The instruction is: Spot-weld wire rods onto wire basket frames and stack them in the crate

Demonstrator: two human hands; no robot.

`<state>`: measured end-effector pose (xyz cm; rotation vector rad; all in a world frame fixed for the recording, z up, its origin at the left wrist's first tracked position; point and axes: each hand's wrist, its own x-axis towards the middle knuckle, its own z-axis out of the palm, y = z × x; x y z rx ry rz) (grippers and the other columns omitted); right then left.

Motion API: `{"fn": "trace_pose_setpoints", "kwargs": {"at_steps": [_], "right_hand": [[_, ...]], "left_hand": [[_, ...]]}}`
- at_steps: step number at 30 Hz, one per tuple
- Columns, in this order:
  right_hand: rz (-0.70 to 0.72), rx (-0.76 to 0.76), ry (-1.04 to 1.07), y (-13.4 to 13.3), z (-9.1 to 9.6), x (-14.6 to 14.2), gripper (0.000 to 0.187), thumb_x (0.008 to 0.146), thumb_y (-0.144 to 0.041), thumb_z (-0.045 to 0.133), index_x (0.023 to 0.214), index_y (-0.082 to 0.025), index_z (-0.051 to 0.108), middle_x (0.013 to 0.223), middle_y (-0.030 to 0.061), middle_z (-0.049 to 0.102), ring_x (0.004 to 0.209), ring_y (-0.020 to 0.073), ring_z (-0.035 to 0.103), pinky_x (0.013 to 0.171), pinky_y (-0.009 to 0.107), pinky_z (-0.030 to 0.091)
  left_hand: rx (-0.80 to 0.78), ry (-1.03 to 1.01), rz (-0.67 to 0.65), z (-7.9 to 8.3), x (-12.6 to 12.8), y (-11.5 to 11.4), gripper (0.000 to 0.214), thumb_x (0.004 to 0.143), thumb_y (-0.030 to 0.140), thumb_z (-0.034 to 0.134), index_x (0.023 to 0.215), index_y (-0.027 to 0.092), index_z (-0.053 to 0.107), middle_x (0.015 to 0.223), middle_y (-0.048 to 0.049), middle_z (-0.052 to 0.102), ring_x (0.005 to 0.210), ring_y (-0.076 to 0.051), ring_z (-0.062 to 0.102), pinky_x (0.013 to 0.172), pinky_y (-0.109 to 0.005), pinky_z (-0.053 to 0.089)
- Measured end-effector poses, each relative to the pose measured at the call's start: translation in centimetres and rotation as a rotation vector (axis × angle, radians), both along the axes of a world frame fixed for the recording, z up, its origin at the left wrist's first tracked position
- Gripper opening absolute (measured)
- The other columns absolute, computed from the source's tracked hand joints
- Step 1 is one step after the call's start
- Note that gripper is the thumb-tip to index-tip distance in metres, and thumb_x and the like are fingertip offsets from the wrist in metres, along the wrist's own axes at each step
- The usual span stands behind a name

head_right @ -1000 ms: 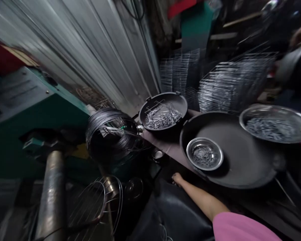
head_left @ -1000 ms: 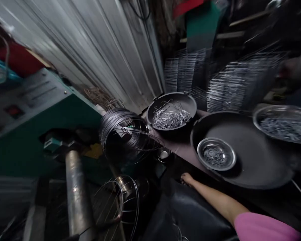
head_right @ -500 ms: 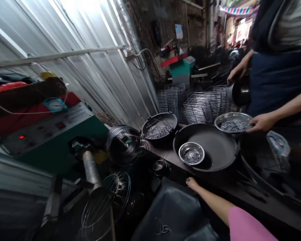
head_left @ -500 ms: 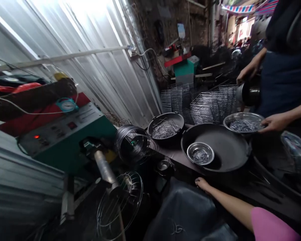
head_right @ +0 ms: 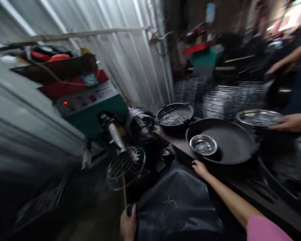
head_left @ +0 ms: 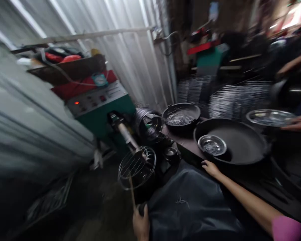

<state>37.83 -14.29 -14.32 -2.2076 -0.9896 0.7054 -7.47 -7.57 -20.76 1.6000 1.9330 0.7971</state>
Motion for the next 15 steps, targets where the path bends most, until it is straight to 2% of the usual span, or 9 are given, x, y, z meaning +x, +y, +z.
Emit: {"fn": "trace_pose_setpoints", "kwargs": {"at_steps": [5,8,11,15], "right_hand": [[0.294,0.055,-0.064,1.2,1.6,-0.8,0.034,0.078,-0.026,0.047,0.106,-0.017,0.062,0.113,0.0108,0.064,0.109,0.0259,0.057,0.096,0.035,0.04],[0.392,0.126,-0.065,0.8,2.3,-1.5,0.035,0.078,-0.031,0.046,0.107,-0.018,0.061,0.114,0.0092,0.064,0.108,0.025,0.057,0.095,0.034,0.041],[0.393,0.188,-0.005,-0.7,3.0,-2.5,0.035,0.076,-0.027,0.044,0.106,-0.019,0.06,0.112,0.008,0.064,0.108,0.0233,0.057,0.097,0.035,0.041],[0.31,0.253,0.15,-2.2,3.4,-4.0,0.037,0.071,-0.018,0.041,0.103,-0.017,0.06,0.107,0.0076,0.065,0.103,0.0213,0.059,0.093,0.033,0.043]], "left_hand": [[0.092,0.091,0.091,1.2,0.5,-1.1,0.062,0.075,0.058,0.041,0.109,0.009,0.059,0.107,-0.0182,0.061,0.105,-0.029,0.056,0.093,-0.039,0.043],[0.133,0.092,0.121,1.7,0.8,-1.6,0.064,0.075,0.059,0.039,0.107,0.008,0.06,0.107,-0.0189,0.062,0.105,-0.029,0.056,0.094,-0.04,0.042],[0.166,0.108,0.148,1.3,0.4,-2.4,0.064,0.075,0.059,0.035,0.104,0.008,0.06,0.106,-0.02,0.062,0.103,-0.03,0.057,0.094,-0.041,0.042],[0.206,0.18,0.175,-0.7,-1.0,-2.4,0.06,0.077,0.057,0.033,0.103,0.01,0.06,0.106,-0.0195,0.063,0.104,-0.031,0.057,0.092,-0.042,0.044]]}}
